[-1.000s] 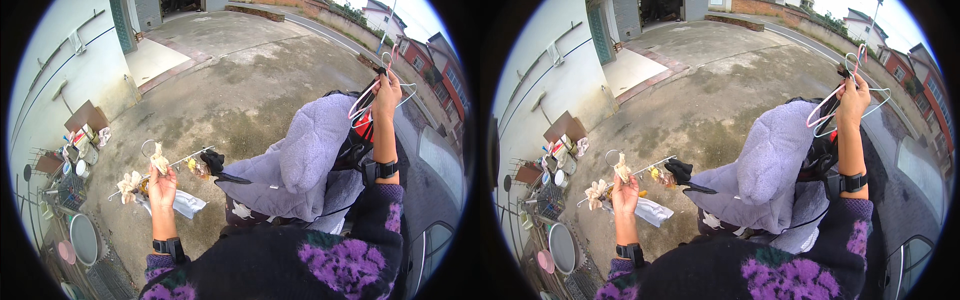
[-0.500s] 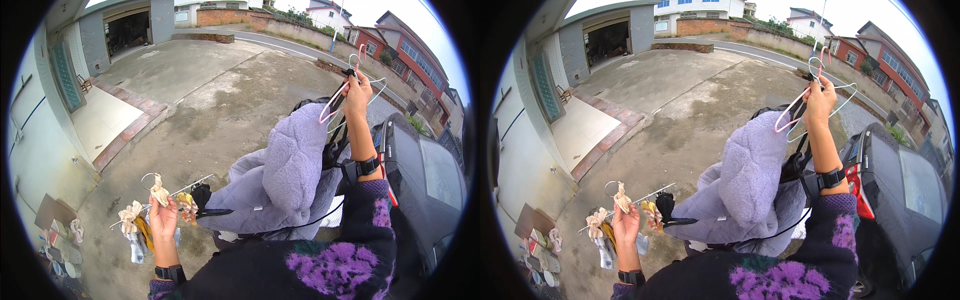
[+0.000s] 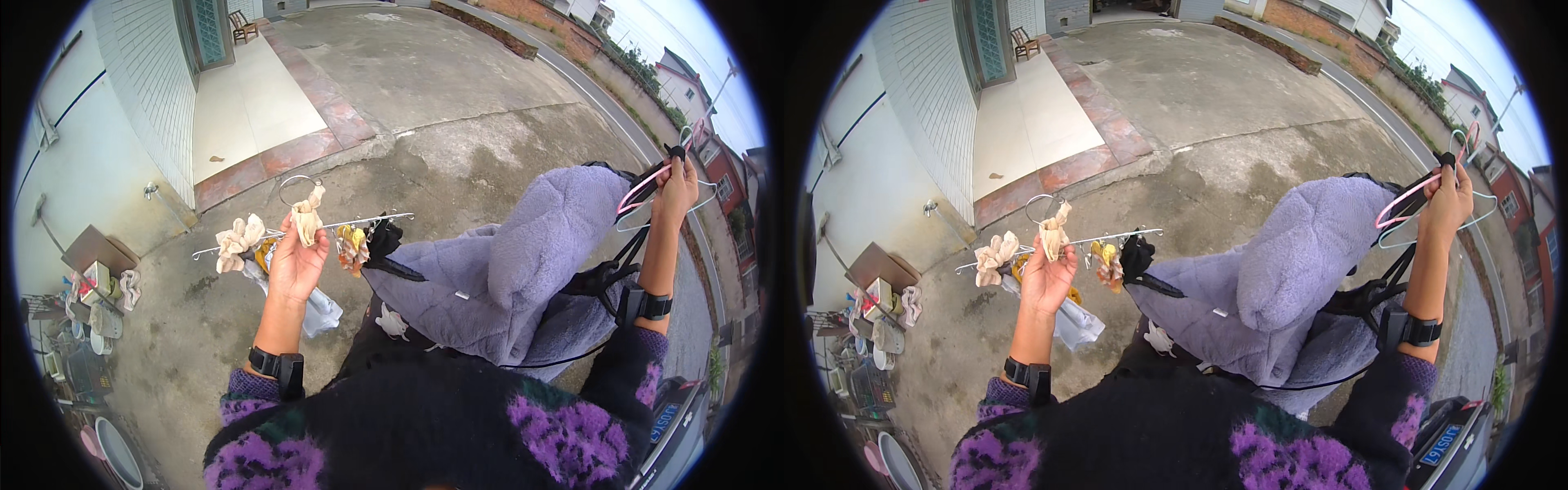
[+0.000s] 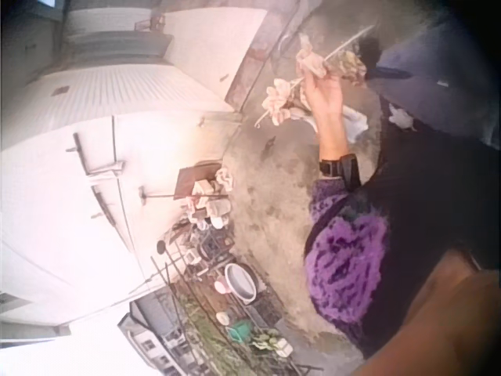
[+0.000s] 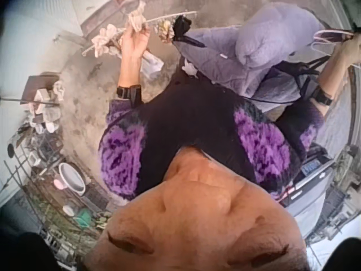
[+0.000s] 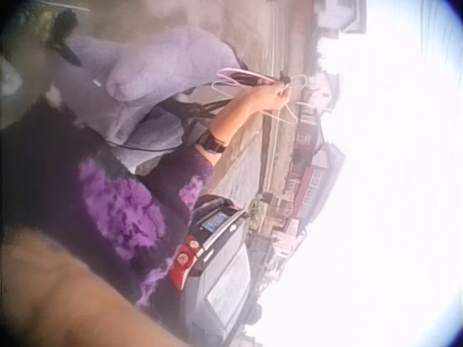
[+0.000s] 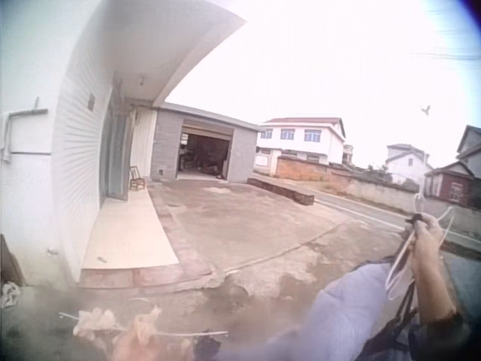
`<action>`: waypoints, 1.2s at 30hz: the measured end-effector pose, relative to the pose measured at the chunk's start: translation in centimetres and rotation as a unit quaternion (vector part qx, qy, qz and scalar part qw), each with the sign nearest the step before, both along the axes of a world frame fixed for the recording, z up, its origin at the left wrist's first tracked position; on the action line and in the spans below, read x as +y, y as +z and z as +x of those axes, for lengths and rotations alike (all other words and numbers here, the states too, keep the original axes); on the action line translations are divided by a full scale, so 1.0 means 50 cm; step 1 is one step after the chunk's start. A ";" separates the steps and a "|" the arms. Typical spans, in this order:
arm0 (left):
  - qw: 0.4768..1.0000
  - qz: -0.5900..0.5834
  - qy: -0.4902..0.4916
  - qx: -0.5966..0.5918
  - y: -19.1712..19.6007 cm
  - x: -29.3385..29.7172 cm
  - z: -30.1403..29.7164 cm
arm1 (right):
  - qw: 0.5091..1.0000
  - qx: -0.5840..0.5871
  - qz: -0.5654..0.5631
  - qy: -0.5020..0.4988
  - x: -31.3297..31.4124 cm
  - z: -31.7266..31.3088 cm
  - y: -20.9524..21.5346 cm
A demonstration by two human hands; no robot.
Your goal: The person removes several garments from an outdoor clothesline, including pants, a jacket, and a towel, then carries them into a garage and hangs them on a metal rack. The person returns to the clothesline to collect additional items and repeats the process.
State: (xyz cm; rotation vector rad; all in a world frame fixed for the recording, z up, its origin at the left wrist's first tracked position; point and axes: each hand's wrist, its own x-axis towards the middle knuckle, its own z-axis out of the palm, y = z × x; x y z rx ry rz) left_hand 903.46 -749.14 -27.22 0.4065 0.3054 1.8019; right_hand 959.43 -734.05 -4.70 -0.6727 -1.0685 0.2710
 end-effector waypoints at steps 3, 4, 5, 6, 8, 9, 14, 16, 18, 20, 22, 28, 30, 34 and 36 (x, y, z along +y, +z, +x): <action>1.000 0.000 0.020 -0.018 -0.025 0.087 -0.080 | 0.997 0.022 0.029 -0.066 0.092 -0.011 -0.014; 0.997 -0.041 0.050 -0.041 -0.036 0.123 -0.096 | 0.995 0.037 0.044 -0.080 0.114 -0.017 -0.011; 0.996 -0.026 0.035 -0.075 -0.047 0.156 -0.111 | 0.997 0.018 0.048 -0.061 0.135 -0.021 -0.011; 0.995 -0.051 0.038 -0.072 -0.058 0.181 -0.117 | 0.999 -0.019 0.043 -0.012 0.147 -0.030 -0.011; 0.994 -0.090 0.031 -0.059 -0.036 0.295 -0.143 | 0.996 0.048 -0.003 -0.079 0.176 -0.030 -0.015; 0.996 -0.071 0.009 -0.052 -0.041 0.336 -0.122 | 0.986 0.083 -0.013 -0.146 0.199 -0.017 -0.020; 0.998 -0.041 -0.051 0.002 0.017 0.578 -0.092 | 0.991 0.074 0.001 -0.108 0.316 0.109 -0.043; 0.999 0.015 -0.037 0.031 0.016 0.646 -0.097 | 0.986 0.077 0.015 -0.146 0.364 0.157 -0.056; 0.999 -0.026 -0.043 0.014 0.014 0.705 -0.106 | 0.990 0.033 0.058 -0.122 0.400 0.166 -0.065; 0.999 -0.021 -0.038 0.006 0.014 0.735 -0.120 | 0.990 0.067 0.001 -0.128 0.433 0.125 -0.066; 1.000 -0.006 -0.022 -0.002 0.022 0.748 -0.133 | 0.991 0.081 -0.034 -0.098 0.488 0.048 -0.031; 0.997 -0.058 0.004 -0.050 0.023 0.711 -0.132 | 0.999 0.027 -0.042 0.013 0.615 -0.057 -0.020; 0.995 -0.085 -0.038 -0.034 0.011 0.715 -0.121 | 0.993 0.062 -0.045 -0.090 0.590 -0.022 -0.061; 0.988 -0.128 -0.061 -0.061 -0.016 0.768 -0.105 | 0.994 0.059 -0.046 -0.081 0.606 0.055 -0.114; 0.994 -0.084 -0.064 -0.035 -0.012 0.837 -0.113 | 0.996 0.058 -0.051 -0.046 0.628 0.075 -0.125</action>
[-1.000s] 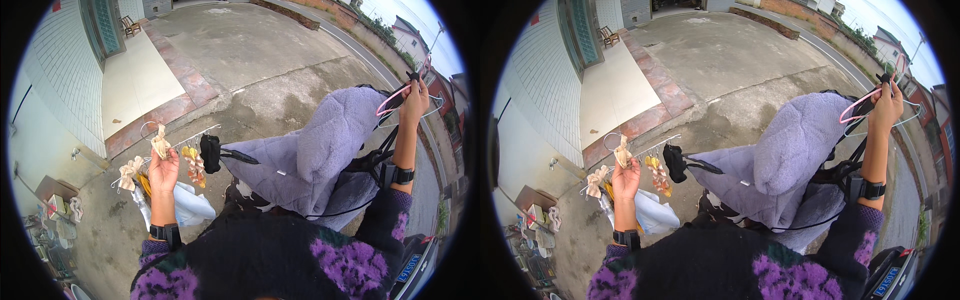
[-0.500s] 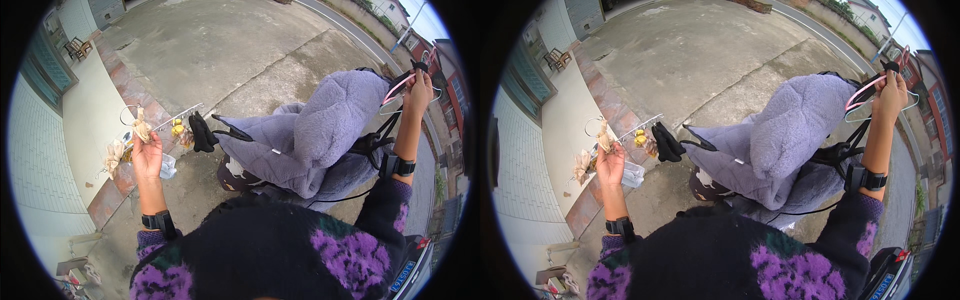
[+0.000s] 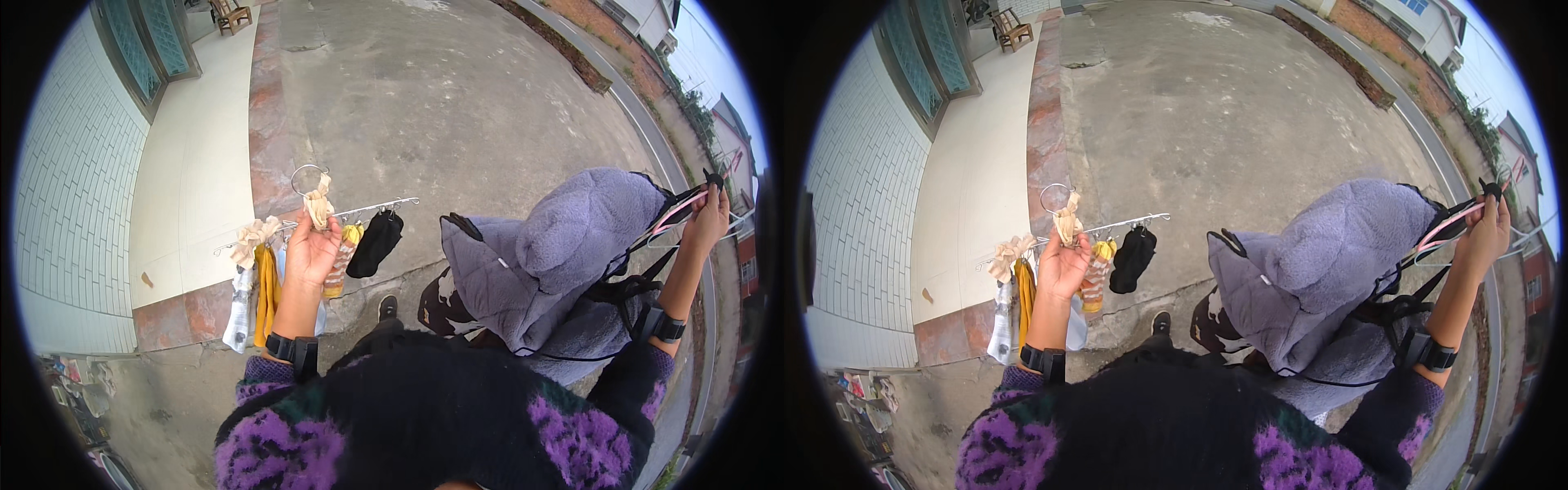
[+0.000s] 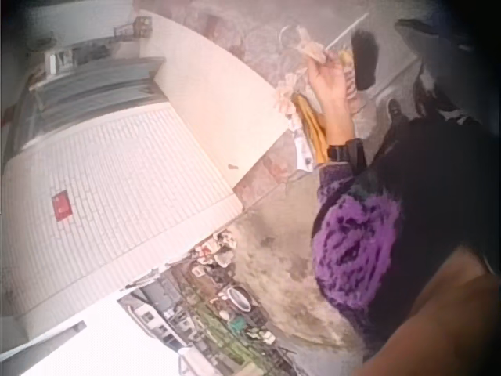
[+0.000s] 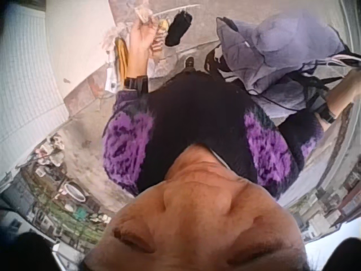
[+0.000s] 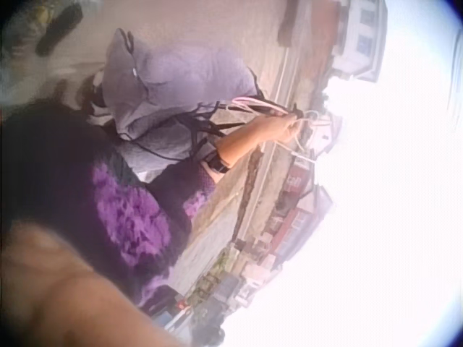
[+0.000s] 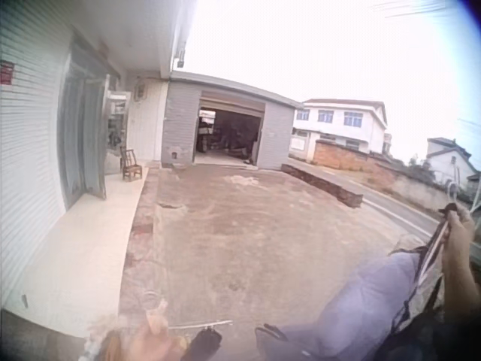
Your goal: The person removes several garments from an outdoor clothesline, including pants, a jacket, and a towel, then carries them into a garage and hangs them on a metal rack. The person returns to the clothesline to collect additional items and repeats the process.
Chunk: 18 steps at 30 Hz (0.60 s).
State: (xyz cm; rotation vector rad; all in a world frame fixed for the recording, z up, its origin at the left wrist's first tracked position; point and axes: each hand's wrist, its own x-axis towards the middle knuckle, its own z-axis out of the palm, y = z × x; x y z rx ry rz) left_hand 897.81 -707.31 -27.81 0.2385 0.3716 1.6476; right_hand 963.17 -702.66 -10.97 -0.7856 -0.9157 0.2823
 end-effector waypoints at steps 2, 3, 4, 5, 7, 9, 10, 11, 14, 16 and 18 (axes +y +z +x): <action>0.999 -0.026 -0.020 -0.014 0.007 0.056 -0.001 | 0.998 0.010 0.016 -0.058 0.031 0.006 -0.003; 0.999 -0.023 -0.023 -0.023 0.011 0.085 -0.003 | 0.995 0.027 -0.001 -0.095 0.047 0.005 0.001; 0.998 -0.062 -0.014 -0.028 0.020 0.121 -0.009 | 0.988 0.048 0.003 -0.147 0.064 0.006 0.002; 0.999 0.003 -0.043 -0.007 0.024 0.149 -0.013 | 0.991 0.030 0.023 -0.129 0.079 0.009 0.001; 1.000 0.006 -0.018 0.004 0.028 0.190 -0.015 | 0.996 0.016 -0.001 -0.091 0.104 0.011 0.006; 1.000 0.026 -0.001 0.006 0.032 0.214 -0.014 | 0.998 -0.018 0.012 -0.058 0.120 0.007 0.023; 0.999 -0.016 0.008 -0.030 0.036 0.222 -0.013 | 0.998 -0.023 0.016 -0.054 0.123 -0.002 0.041; 0.999 -0.021 -0.013 -0.025 0.044 0.219 -0.011 | 0.998 -0.005 -0.007 -0.066 0.125 -0.014 0.058; 0.999 -0.036 0.021 -0.024 0.073 0.190 -0.007 | 0.999 0.024 0.006 -0.042 0.112 -0.070 0.129; 0.999 -0.026 0.024 -0.029 0.108 0.149 -0.019 | 0.999 0.045 0.006 -0.027 0.091 -0.128 0.178; 0.999 -0.012 0.036 -0.011 0.133 0.091 -0.047 | 0.999 0.037 -0.005 0.035 0.069 -0.161 0.212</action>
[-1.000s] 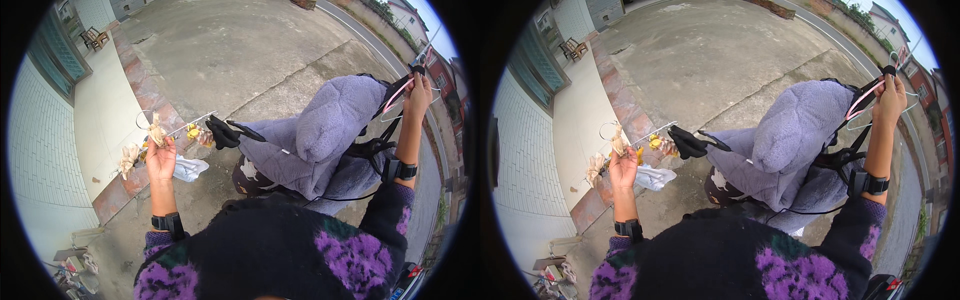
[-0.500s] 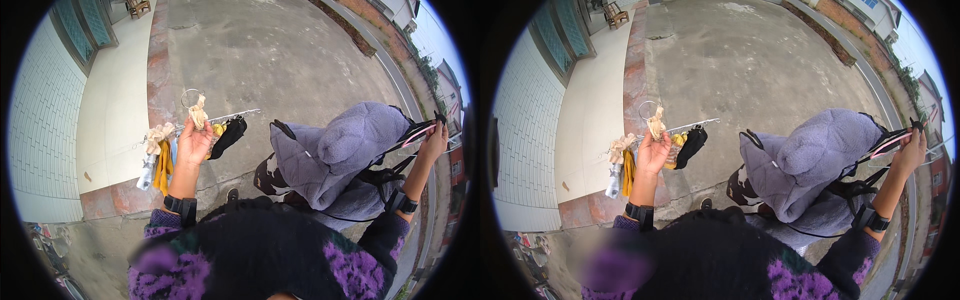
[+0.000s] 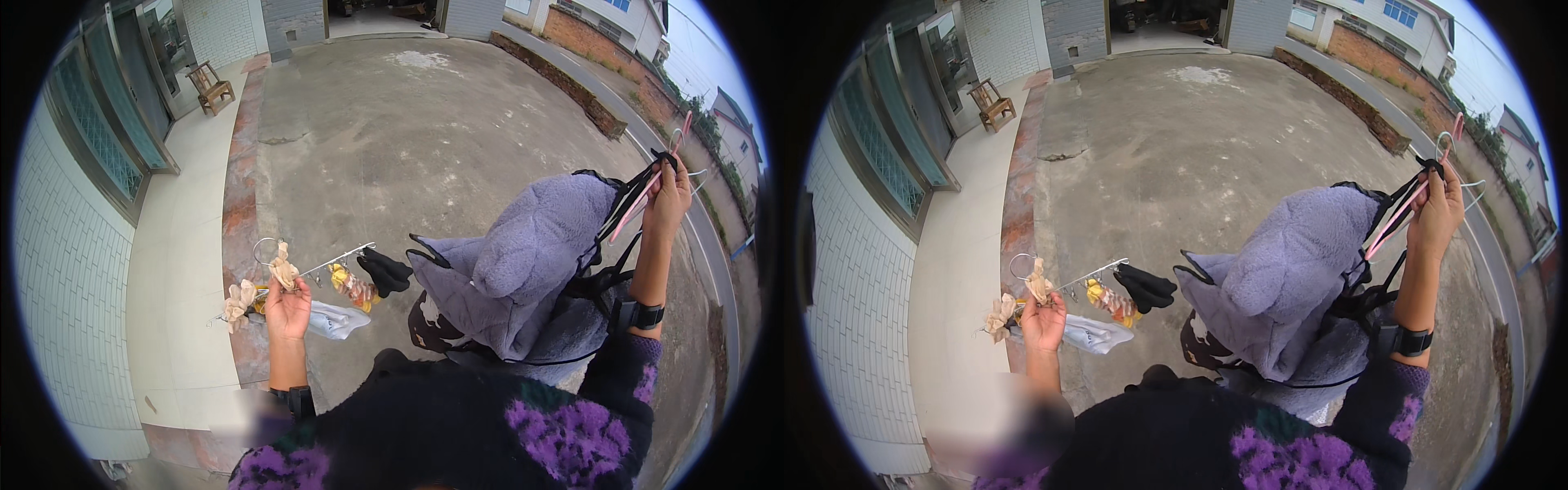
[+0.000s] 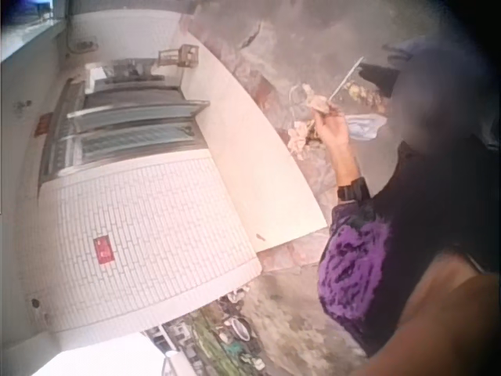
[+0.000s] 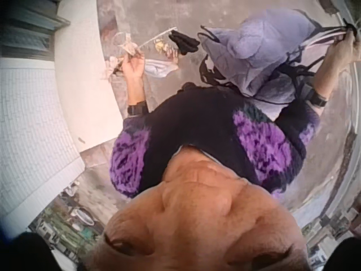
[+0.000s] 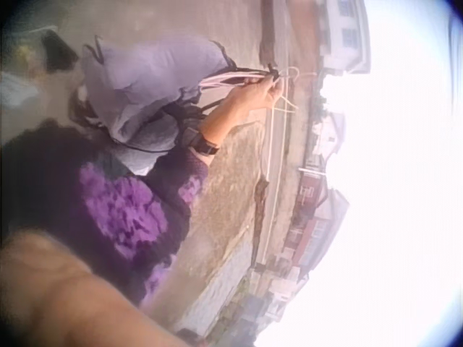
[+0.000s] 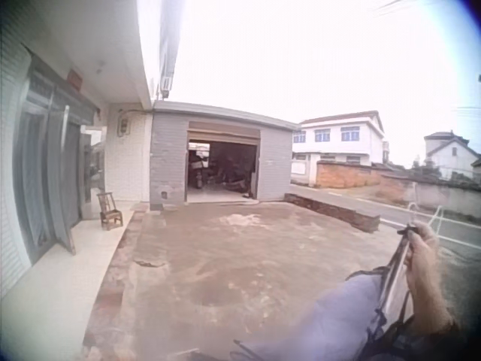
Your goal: The person removes several garments from an outdoor clothesline, including pants, a jacket, and a towel, then carries them into a garage and hangs them on a metal rack. The person returns to the clothesline to collect additional items and repeats the process.
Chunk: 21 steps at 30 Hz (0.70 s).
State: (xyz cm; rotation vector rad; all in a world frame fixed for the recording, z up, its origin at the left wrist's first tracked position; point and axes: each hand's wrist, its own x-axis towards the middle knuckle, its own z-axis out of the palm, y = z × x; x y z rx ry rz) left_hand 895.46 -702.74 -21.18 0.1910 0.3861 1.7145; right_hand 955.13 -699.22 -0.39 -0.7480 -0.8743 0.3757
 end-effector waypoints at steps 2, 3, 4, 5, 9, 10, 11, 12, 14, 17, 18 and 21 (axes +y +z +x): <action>1.000 0.006 0.029 -0.001 -0.002 -0.058 -0.035 | 0.998 -0.050 0.043 -0.007 -0.023 -0.019 0.012; 1.000 -0.002 -0.005 -0.011 -0.022 -0.064 -0.037 | 0.996 -0.040 0.029 -0.080 -0.037 -0.015 0.011; 1.000 0.002 0.021 -0.011 -0.027 -0.071 -0.058 | 0.993 -0.008 0.038 -0.112 -0.030 -0.021 0.007; 1.000 0.006 0.024 -0.018 -0.038 -0.066 -0.064 | 0.994 0.002 0.038 -0.103 -0.041 -0.013 0.004; 0.995 -0.039 0.086 -0.042 -0.061 0.061 -0.045 | 0.996 -0.083 0.033 0.004 -0.004 -0.002 -0.017; 0.996 -0.044 0.013 -0.070 -0.074 0.118 0.001 | 0.995 -0.083 0.022 -0.059 0.004 0.010 -0.022; 0.997 -0.040 -0.001 -0.066 -0.077 0.157 0.029 | 0.995 -0.053 0.009 -0.090 0.028 0.010 -0.027; 0.995 -0.071 -0.015 -0.072 -0.077 0.194 0.059 | 0.994 -0.019 -0.001 -0.111 0.036 0.025 -0.027; 0.999 -0.025 -0.017 -0.028 -0.076 0.294 0.110 | 0.989 0.000 -0.031 -0.144 0.079 0.045 -0.029; 0.998 -0.005 -0.055 -0.037 -0.064 0.457 0.098 | 0.994 -0.044 0.048 -0.090 0.186 0.073 -0.036; 0.997 0.009 -0.060 -0.039 -0.064 0.512 0.089 | 0.993 -0.073 0.073 -0.049 0.236 0.073 -0.041; 0.998 0.025 -0.041 -0.050 -0.073 0.639 0.080 | 0.993 -0.068 0.088 0.033 0.404 0.047 -0.026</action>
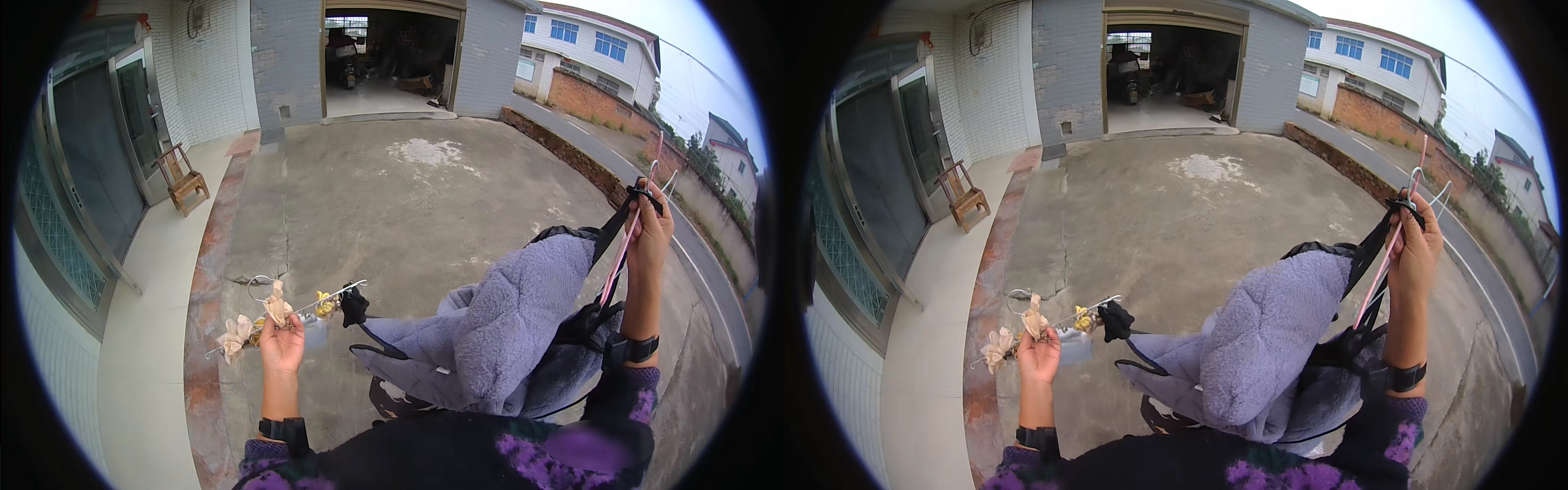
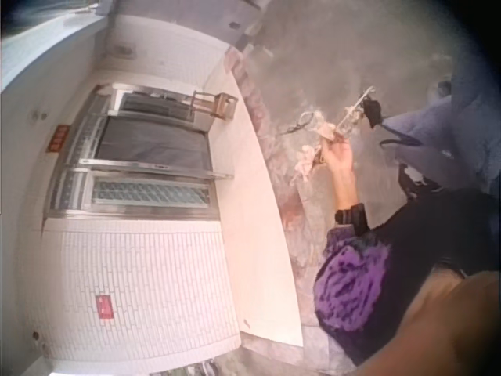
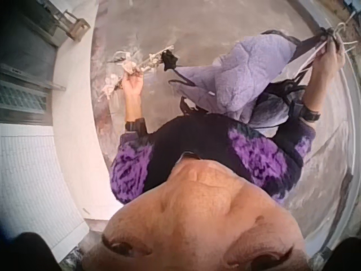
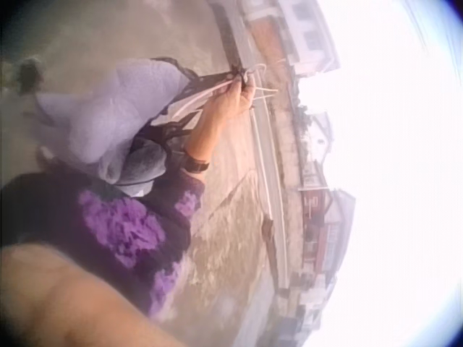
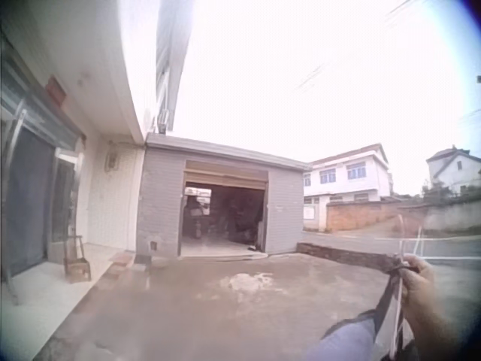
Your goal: The person removes several garments from an outdoor clothesline, including pants, a jacket, and a towel, then carries them into a garage and hangs them on a metal rack. The person returns to the clothesline to collect additional items and repeats the process.
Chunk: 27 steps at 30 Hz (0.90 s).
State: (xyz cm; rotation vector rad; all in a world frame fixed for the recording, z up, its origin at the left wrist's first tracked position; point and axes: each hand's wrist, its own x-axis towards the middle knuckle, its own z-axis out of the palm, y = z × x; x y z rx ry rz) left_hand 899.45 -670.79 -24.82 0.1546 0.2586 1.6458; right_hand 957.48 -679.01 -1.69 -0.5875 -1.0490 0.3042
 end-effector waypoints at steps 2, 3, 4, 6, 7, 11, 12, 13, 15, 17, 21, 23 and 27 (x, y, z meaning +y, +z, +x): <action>1.000 -0.010 0.026 -0.001 0.007 0.064 0.009 | 0.999 0.015 -0.050 -0.014 0.118 -0.037 0.022; 1.000 -0.017 0.020 0.002 0.011 0.083 0.019 | 0.998 0.012 -0.063 0.000 0.168 -0.057 0.032; 1.000 -0.014 0.024 0.003 0.019 0.101 0.021 | 0.994 0.030 -0.104 -0.023 0.225 -0.080 0.044; 0.999 -0.021 0.031 0.003 0.026 0.130 0.023 | 0.993 0.012 -0.114 0.021 0.333 -0.108 0.067; 1.000 0.002 0.021 -0.003 0.025 0.145 0.015 | 0.989 0.018 -0.145 0.022 0.389 -0.119 0.075; 0.997 -0.016 0.078 -0.005 0.008 0.260 -0.021 | 0.997 -0.043 -0.025 0.066 0.583 -0.112 0.086; 0.995 -0.027 0.093 -0.019 0.004 0.308 -0.023 | 0.996 -0.040 -0.019 0.077 0.625 -0.110 0.082; 0.990 -0.069 0.117 -0.038 0.000 0.353 -0.019 | 0.996 -0.018 -0.056 0.064 0.661 -0.106 0.070; 0.995 -0.018 0.089 -0.035 0.013 0.486 -0.005 | 0.995 -0.014 -0.062 0.082 0.751 -0.094 0.081; 0.997 -0.034 0.071 -0.022 0.022 0.583 0.026 | 0.995 -0.011 -0.076 0.061 0.825 -0.076 0.094; 0.998 -0.013 0.048 0.041 0.070 0.788 0.069 | 0.994 0.036 -0.097 0.017 0.940 -0.033 0.117; 0.998 0.001 0.040 0.043 0.075 0.898 0.068 | 0.997 0.031 -0.069 0.017 1.015 -0.015 0.124; 0.997 0.069 0.020 0.032 0.055 1.091 0.031 | 0.991 -0.014 -0.034 0.131 1.224 -0.052 0.130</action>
